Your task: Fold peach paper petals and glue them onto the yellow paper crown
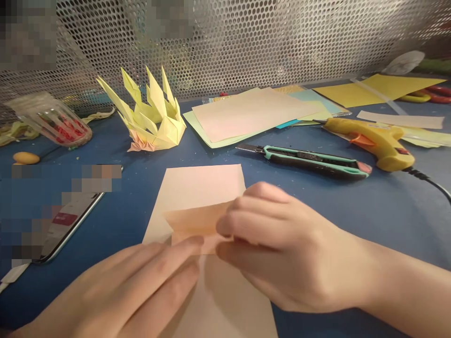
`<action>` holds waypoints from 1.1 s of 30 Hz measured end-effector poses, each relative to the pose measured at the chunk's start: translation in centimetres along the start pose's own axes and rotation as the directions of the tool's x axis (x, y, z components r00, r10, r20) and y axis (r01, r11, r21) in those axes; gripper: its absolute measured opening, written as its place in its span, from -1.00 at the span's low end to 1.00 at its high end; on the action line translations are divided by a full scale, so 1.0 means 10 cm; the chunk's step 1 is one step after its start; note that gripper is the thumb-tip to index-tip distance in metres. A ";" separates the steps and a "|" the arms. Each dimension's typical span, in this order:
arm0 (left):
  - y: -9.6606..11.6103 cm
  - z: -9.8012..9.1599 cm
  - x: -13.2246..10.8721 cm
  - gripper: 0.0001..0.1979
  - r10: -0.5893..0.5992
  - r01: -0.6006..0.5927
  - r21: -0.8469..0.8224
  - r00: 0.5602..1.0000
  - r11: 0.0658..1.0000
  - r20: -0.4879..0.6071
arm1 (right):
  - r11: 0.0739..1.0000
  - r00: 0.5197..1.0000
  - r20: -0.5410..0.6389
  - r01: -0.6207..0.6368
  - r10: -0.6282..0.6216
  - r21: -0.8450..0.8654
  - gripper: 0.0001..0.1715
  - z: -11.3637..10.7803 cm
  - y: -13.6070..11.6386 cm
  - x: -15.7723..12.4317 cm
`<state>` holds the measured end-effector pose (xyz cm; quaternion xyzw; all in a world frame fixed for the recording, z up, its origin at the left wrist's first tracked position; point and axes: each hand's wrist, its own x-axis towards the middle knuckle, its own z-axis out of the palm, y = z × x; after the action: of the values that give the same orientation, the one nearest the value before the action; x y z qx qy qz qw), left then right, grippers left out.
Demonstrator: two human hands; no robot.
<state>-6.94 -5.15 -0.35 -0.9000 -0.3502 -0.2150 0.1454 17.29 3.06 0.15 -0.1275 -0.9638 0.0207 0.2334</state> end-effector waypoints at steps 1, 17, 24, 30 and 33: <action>0.00 0.01 -0.02 -0.62 0.023 -0.022 -0.027 0.998 0.999 0.054 | 0.999 0.996 -0.084 -0.036 0.035 -0.013 -0.73 -0.01 0.01 0.01; -0.20 0.05 0.00 -0.45 -0.014 0.070 -0.213 0.967 0.975 0.254 | 0.631 0.893 0.269 -0.446 0.362 0.634 -0.71 -0.10 0.22 0.08; -0.25 0.03 0.04 -0.75 0.013 0.142 -0.352 0.915 0.925 0.403 | 0.870 0.979 0.121 -0.201 0.163 0.450 -0.83 -0.11 0.25 0.10; -0.29 0.07 -0.01 -0.74 0.060 0.117 -0.405 0.915 0.907 0.399 | 0.649 0.922 0.385 -0.315 0.035 0.693 -0.94 -0.05 0.24 0.13; -0.30 0.06 0.01 -0.73 0.072 0.099 -0.403 0.918 0.910 0.390 | 0.600 0.898 0.434 -0.388 0.075 0.700 -0.92 -0.02 0.22 0.12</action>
<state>-8.83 -2.70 -0.46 -0.9323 -0.3249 -0.0990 -0.1244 16.82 5.48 0.67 -0.1355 -0.8607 0.4843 0.0794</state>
